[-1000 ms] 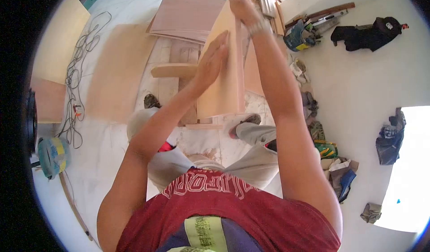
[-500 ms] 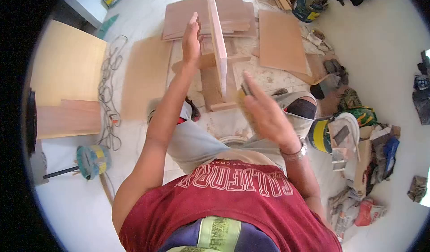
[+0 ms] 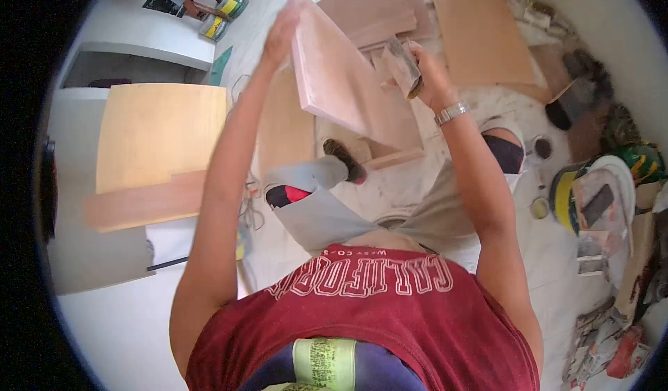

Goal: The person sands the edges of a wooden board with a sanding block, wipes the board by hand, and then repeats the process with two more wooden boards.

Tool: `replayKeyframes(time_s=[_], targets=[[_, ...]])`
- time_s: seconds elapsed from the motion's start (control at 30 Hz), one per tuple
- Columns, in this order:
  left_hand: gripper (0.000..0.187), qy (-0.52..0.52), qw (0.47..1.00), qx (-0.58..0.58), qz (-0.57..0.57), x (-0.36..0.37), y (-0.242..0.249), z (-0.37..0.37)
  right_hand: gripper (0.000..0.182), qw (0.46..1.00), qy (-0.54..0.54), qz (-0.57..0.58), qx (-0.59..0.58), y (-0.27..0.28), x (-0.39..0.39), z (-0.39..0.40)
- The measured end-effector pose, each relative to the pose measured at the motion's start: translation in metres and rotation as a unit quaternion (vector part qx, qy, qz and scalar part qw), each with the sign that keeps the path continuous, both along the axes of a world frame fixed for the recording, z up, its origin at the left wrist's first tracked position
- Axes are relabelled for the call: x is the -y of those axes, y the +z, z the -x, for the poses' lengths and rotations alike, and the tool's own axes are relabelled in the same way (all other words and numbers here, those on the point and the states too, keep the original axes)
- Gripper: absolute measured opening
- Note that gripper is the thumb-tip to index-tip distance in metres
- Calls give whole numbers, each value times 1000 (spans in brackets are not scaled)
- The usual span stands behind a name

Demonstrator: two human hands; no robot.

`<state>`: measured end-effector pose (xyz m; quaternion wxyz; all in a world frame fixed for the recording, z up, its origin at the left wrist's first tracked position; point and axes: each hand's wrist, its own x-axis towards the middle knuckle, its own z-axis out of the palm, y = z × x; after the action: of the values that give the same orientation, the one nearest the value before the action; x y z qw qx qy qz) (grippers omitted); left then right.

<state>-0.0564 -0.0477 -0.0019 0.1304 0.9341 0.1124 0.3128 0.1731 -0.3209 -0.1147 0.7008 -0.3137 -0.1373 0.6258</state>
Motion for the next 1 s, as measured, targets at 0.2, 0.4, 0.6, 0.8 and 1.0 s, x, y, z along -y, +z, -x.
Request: replayKeyframes(time_s=[0.2,0.4,0.6,0.8,1.0], targets=[[51,278,914,-195,222,-149,27,-39,28,994,-78,77,0,7,-3,-5],[30,283,863,-71,412,-168,25,-66,27,971,-193,126,65,16,3,-30],[36,322,802,-43,500,15,39,-67,23,970,-172,68,156,0,4,-34],[52,239,761,130,590,214,39,-28,26,970,-104,109,191,-5,1,-12],[74,149,742,211,619,318,-78,27,34,973,-33,110,201,-15,8,20]])
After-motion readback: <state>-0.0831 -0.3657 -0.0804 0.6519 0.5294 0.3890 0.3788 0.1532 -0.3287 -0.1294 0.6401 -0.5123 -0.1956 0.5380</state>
